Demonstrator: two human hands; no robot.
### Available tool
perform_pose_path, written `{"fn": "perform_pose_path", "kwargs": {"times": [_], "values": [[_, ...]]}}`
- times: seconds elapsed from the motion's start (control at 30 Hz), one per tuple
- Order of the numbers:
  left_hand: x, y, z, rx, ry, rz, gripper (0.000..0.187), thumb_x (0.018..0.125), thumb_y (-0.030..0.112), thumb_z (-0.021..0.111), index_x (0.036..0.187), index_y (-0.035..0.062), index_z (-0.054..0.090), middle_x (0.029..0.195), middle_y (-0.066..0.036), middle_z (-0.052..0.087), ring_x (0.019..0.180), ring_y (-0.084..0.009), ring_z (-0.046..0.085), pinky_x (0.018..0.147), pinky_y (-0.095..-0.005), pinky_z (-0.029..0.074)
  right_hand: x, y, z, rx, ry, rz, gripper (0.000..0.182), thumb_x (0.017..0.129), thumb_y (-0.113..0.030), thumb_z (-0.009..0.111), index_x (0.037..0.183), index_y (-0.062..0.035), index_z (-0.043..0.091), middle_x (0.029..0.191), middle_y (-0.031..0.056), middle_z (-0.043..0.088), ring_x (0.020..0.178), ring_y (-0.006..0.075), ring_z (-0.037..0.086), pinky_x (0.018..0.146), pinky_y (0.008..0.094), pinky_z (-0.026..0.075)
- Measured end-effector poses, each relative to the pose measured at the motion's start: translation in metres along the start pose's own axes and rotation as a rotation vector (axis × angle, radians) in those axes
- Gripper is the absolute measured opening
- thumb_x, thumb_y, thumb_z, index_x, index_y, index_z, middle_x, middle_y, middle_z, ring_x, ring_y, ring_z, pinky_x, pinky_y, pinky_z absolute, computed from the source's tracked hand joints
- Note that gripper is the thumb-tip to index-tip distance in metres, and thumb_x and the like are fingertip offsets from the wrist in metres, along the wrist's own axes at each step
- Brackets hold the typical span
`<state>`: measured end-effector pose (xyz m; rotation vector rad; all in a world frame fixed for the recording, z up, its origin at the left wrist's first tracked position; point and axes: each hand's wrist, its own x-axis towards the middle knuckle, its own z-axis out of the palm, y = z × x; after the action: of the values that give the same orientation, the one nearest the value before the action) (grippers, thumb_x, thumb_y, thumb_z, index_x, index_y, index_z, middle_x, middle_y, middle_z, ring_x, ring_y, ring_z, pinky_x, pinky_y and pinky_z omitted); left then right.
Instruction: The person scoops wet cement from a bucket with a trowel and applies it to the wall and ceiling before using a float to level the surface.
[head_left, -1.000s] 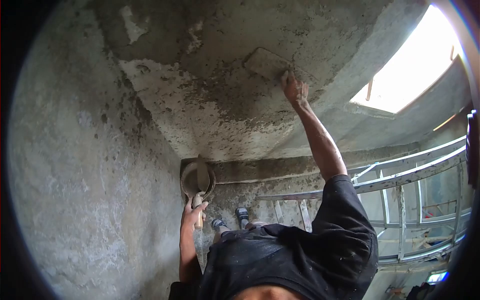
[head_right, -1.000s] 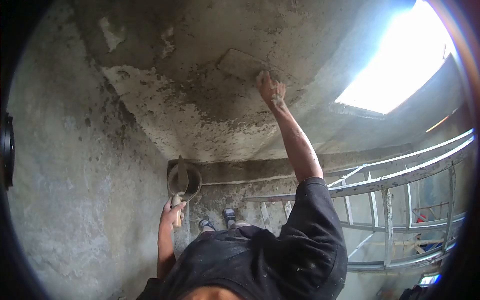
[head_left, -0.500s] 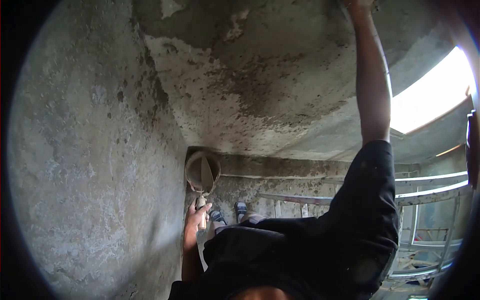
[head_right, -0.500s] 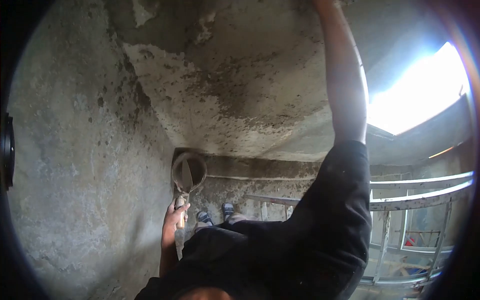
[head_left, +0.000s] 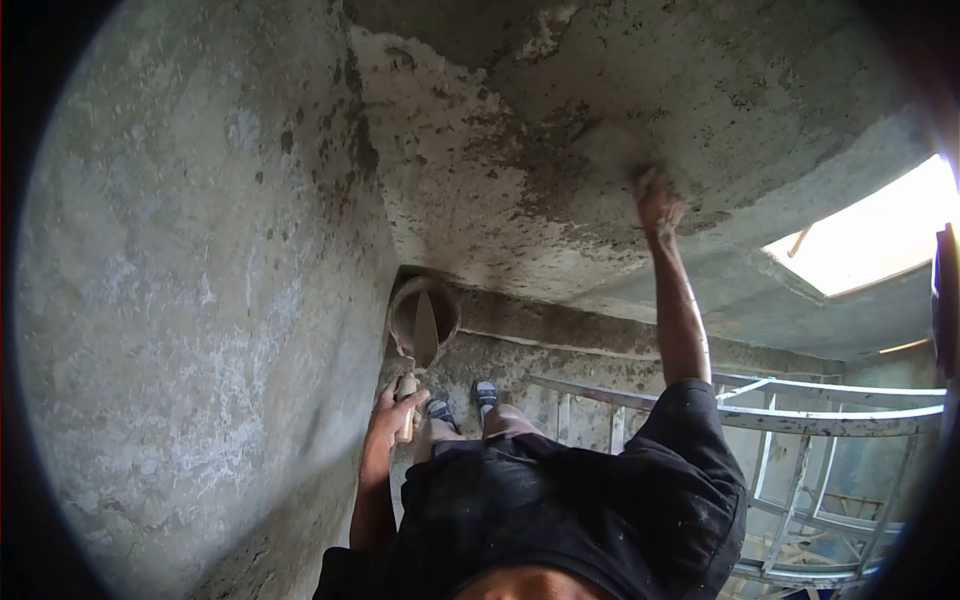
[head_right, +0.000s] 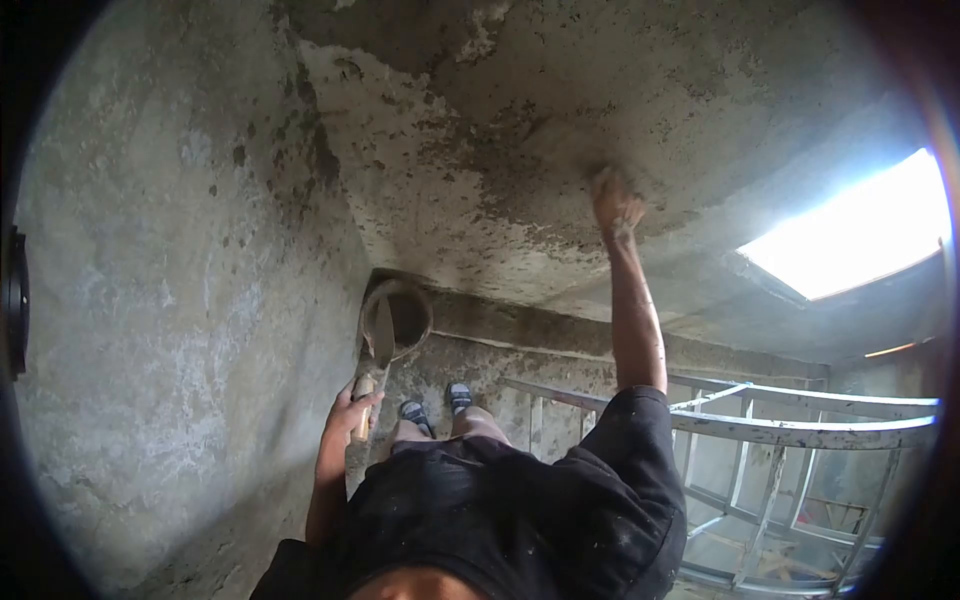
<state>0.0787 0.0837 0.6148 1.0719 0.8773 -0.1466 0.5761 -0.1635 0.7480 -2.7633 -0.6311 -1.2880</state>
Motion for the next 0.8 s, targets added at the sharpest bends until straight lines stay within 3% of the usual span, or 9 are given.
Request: {"fn": "perform_pose_path", "kwargs": {"times": [0.03, 0.1, 0.2, 0.27, 0.43, 0.57, 0.73, 0.77, 0.8], "values": [[-0.004, -0.004, -0.002, -0.025, 0.008, -0.005, 0.062, 0.068, 0.021, 0.077, 0.119, 0.0062, 0.045, 0.072, -0.003, 0.055, 0.043, -0.0114, 0.049, 0.039, -0.0268, 0.042, 0.02, 0.003, -0.019, 0.012, 0.086, 0.008, 0.021, 0.084, -0.026, 0.054, 0.076, -0.009, 0.063, 0.061, 0.0129, 0.061, 0.051, 0.0291, 0.059, 0.046, 0.0389, 0.048], [-0.011, -0.014, -0.012, -0.026, 0.028, -0.036, 0.059, 0.068, 0.021, 0.077, 0.117, 0.0067, 0.046, 0.072, -0.002, 0.054, 0.042, -0.0114, 0.049, 0.038, -0.0265, 0.042, 0.059, 0.025, -0.055, 0.011, 0.14, 0.025, 0.025, 0.086, -0.028, 0.052, 0.075, -0.0091, 0.064, 0.06, 0.0137, 0.061, 0.05, 0.0304, 0.059, 0.046, 0.0388, 0.048], [-0.005, -0.037, -0.021, -0.103, 0.045, -0.021, 0.045, 0.07, 0.02, 0.075, 0.105, 0.0076, 0.049, 0.07, -0.002, 0.053, 0.042, -0.0112, 0.049, 0.037, -0.0263, 0.041, 0.151, 0.055, -0.104, -0.11, 0.235, 0.24, 0.038, 0.088, -0.033, 0.045, 0.074, -0.0045, 0.065, 0.06, 0.0181, 0.06, 0.045, 0.0322, 0.056, 0.043, 0.0418, 0.043], [-0.013, -0.035, -0.019, -0.108, 0.082, -0.033, 0.042, 0.071, 0.02, 0.074, 0.102, 0.0079, 0.05, 0.069, -0.002, 0.053, 0.042, -0.0113, 0.049, 0.037, -0.0263, 0.041, 0.218, 0.064, -0.154, 0.008, 0.367, 0.173, 0.046, 0.088, -0.037, 0.042, 0.068, -0.0031, 0.064, 0.06, 0.02, 0.059, 0.052, 0.0309, 0.059, 0.048, 0.0386, 0.044], [-0.008, -0.024, -0.017, -0.132, 0.121, -0.025, 0.033, 0.072, 0.02, 0.073, 0.091, 0.0087, 0.049, 0.068, -0.002, 0.052, 0.041, -0.0124, 0.049, 0.036, -0.0263, 0.041, 0.317, 0.029, -0.219, -0.004, 0.483, 0.175, 0.042, 0.087, -0.038, 0.044, 0.068, -0.0053, 0.063, 0.06, 0.0164, 0.059, 0.055, 0.0274, 0.06, 0.046, 0.0368, 0.047], [0.001, -0.011, -0.009, -0.128, 0.128, -0.025, 0.031, 0.074, 0.014, 0.071, 0.098, 0.0103, 0.051, 0.067, 0.0, 0.049, 0.042, -0.0116, 0.048, 0.036, -0.0257, 0.041, 0.269, -0.029, -0.189, -0.046, 0.509, 0.031, 0.035, 0.086, -0.035, 0.047, 0.068, -0.0084, 0.062, 0.062, 0.0151, 0.059, 0.057, 0.0261, 0.061, 0.047, 0.0376, 0.048], [0.006, 0.008, 0.005, -0.069, 0.104, -0.027, 0.033, 0.074, 0.016, 0.071, 0.098, 0.0096, 0.05, 0.067, -0.001, 0.05, 0.042, -0.0126, 0.049, 0.036, -0.0268, 0.041, 0.106, -0.081, -0.074, -0.42, 0.711, -0.2, 0.027, 0.085, -0.032, 0.051, 0.068, -0.0123, 0.06, 0.065, 0.0134, 0.06, 0.06, 0.0245, 0.062, 0.048, 0.0387, 0.05], [0.004, 0.008, 0.007, -0.056, 0.107, -0.035, 0.036, 0.072, 0.018, 0.073, 0.097, 0.0087, 0.048, 0.067, -0.002, 0.05, 0.041, -0.0137, 0.049, 0.035, -0.0276, 0.041, 0.049, -0.084, -0.017, -0.064, 0.305, -0.003, 0.021, 0.084, -0.031, 0.054, 0.081, -0.0123, 0.062, 0.047, 0.0041, 0.052, 0.034, 0.0176, 0.048, 0.036, 0.0339, 0.044], [0.003, 0.01, 0.009, -0.072, 0.08, -0.042, 0.038, 0.072, 0.018, 0.074, 0.098, 0.0079, 0.048, 0.069, -0.003, 0.051, 0.041, -0.0134, 0.049, 0.036, -0.0272, 0.041, 0.014, -0.096, 0.002, 0.002, 0.006, 0.114, 0.02, 0.084, -0.031, 0.055, 0.079, -0.0128, 0.063, 0.053, 0.0085, 0.058, 0.036, 0.022, 0.052, 0.037, 0.0353, 0.045]]}}
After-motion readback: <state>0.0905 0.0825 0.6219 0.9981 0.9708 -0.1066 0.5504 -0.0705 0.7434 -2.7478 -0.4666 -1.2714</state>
